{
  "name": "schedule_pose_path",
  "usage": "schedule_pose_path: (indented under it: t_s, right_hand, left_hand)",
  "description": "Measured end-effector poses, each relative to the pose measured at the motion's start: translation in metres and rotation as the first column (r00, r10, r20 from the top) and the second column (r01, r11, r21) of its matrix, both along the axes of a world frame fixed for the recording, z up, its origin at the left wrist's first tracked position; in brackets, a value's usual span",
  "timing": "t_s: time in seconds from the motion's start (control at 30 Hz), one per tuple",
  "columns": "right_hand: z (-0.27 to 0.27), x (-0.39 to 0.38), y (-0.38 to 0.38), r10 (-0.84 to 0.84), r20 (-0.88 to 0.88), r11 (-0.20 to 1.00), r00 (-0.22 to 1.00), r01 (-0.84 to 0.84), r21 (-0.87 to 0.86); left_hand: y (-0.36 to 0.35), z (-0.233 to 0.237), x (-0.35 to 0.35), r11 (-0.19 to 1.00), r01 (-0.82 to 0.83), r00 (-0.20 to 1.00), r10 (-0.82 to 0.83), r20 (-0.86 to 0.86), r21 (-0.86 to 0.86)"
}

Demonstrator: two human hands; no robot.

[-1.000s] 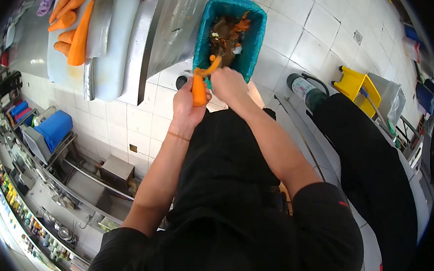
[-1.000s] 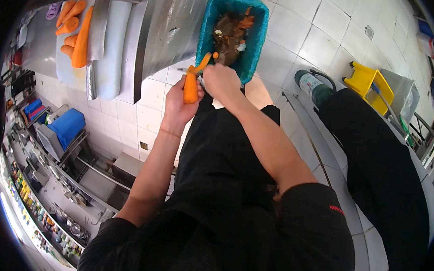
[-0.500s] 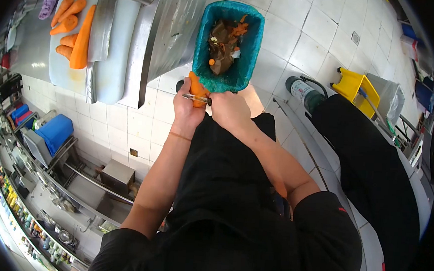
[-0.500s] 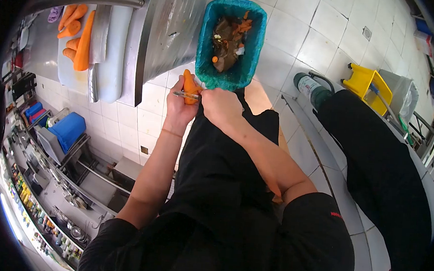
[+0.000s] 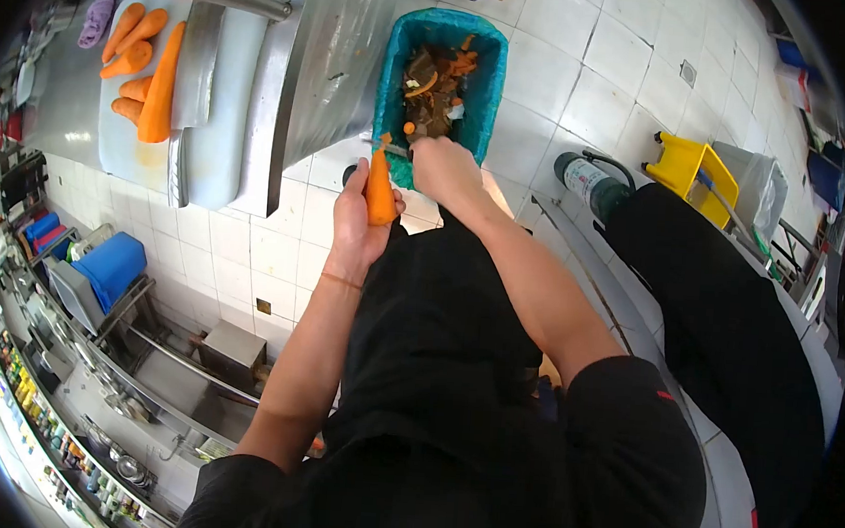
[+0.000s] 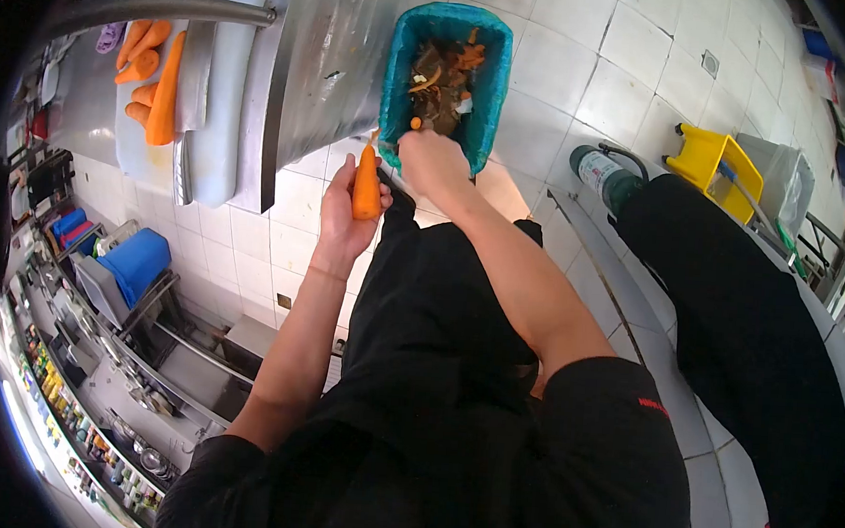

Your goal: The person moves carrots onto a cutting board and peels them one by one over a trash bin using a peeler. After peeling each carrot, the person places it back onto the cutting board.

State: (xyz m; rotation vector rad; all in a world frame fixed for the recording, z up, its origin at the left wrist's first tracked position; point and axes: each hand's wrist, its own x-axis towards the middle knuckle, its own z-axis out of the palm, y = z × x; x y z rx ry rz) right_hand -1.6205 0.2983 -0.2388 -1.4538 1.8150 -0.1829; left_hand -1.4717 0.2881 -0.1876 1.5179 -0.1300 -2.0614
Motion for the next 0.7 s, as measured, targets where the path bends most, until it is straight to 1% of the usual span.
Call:
schedule_pose_path:
  t_s: [0.07,0.13,0.2,0.23,0.27,0.3,0.33,0.37,0.4,0.43,0.5,0.53,0.6,0.67,0.7]
  right_hand:
    - [0.027,0.003,0.016,0.018,0.027,1.000,0.999,-0.018,-0.003]
    - [0.051,0.005,0.029,0.080,0.075,0.992,0.994,-0.086,0.088]
    - [0.060,0.013,0.040,0.061,0.081,0.995,0.995,-0.067,0.074]
    - [0.062,0.015,0.043,0.040,0.087,0.997,0.995,-0.045,0.058]
    - [0.059,0.017,0.046,0.033,0.065,0.999,0.997,-0.033,0.007]
    - [0.057,0.017,0.045,0.031,0.066,1.000,0.997,-0.031,0.006]
    - [0.054,0.016,0.043,0.066,0.046,0.997,0.997,-0.067,0.033]
    - [0.051,0.015,0.040,0.102,0.028,0.993,0.994,-0.103,0.062]
    - [0.041,0.015,0.036,0.098,0.029,0.993,0.995,-0.100,0.062]
    - [0.024,0.014,0.030,0.085,0.015,0.996,0.996,-0.085,0.034]
    - [-0.007,0.011,0.014,0.061,0.000,0.998,0.998,-0.061,0.007]
    - [-0.022,0.011,0.003,0.048,0.009,0.998,0.999,-0.048,0.035]
    - [-0.031,0.010,-0.005,0.031,0.018,0.998,0.999,-0.032,0.054]
    - [-0.036,0.010,-0.003,-0.073,0.020,0.997,0.997,0.073,0.030]
    - [-0.025,0.009,-0.002,-0.070,0.022,0.997,0.997,0.069,0.027]
  left_hand:
    - [-0.001,-0.008,0.005,1.000,-0.013,1.000,0.013,0.004,0.003]
    - [0.000,-0.014,0.005,1.000,-0.024,1.000,0.024,0.007,0.007]
    - [0.002,-0.016,0.003,0.994,-0.111,0.991,0.112,-0.068,0.016]
    - [0.004,-0.018,0.001,0.994,-0.112,0.991,0.112,-0.068,0.016]
    - [0.006,-0.019,-0.002,0.987,-0.157,0.985,0.159,-0.064,0.035]
    - [0.007,-0.021,-0.004,0.978,-0.202,0.977,0.205,-0.058,0.053]
    - [0.007,-0.022,-0.005,0.979,-0.197,0.978,0.200,-0.057,0.051]
    - [0.007,-0.022,-0.007,0.983,-0.178,0.984,0.178,-0.014,0.044]
    - [0.008,-0.021,-0.008,0.986,-0.159,0.987,0.158,0.029,0.040]
    - [0.008,-0.020,-0.005,0.988,-0.152,0.988,0.151,0.027,0.040]
    - [0.012,-0.017,0.009,0.997,-0.044,0.989,0.053,-0.137,0.068]
    - [0.013,-0.014,0.010,0.997,-0.040,0.989,0.049,-0.138,0.065]
    - [0.010,-0.009,0.012,0.996,-0.016,0.977,0.035,-0.211,0.090]
    - [0.008,-0.012,0.012,0.998,-0.016,0.984,0.027,-0.176,0.064]
    - [0.008,-0.014,0.012,0.999,-0.020,0.990,0.025,-0.142,0.041]
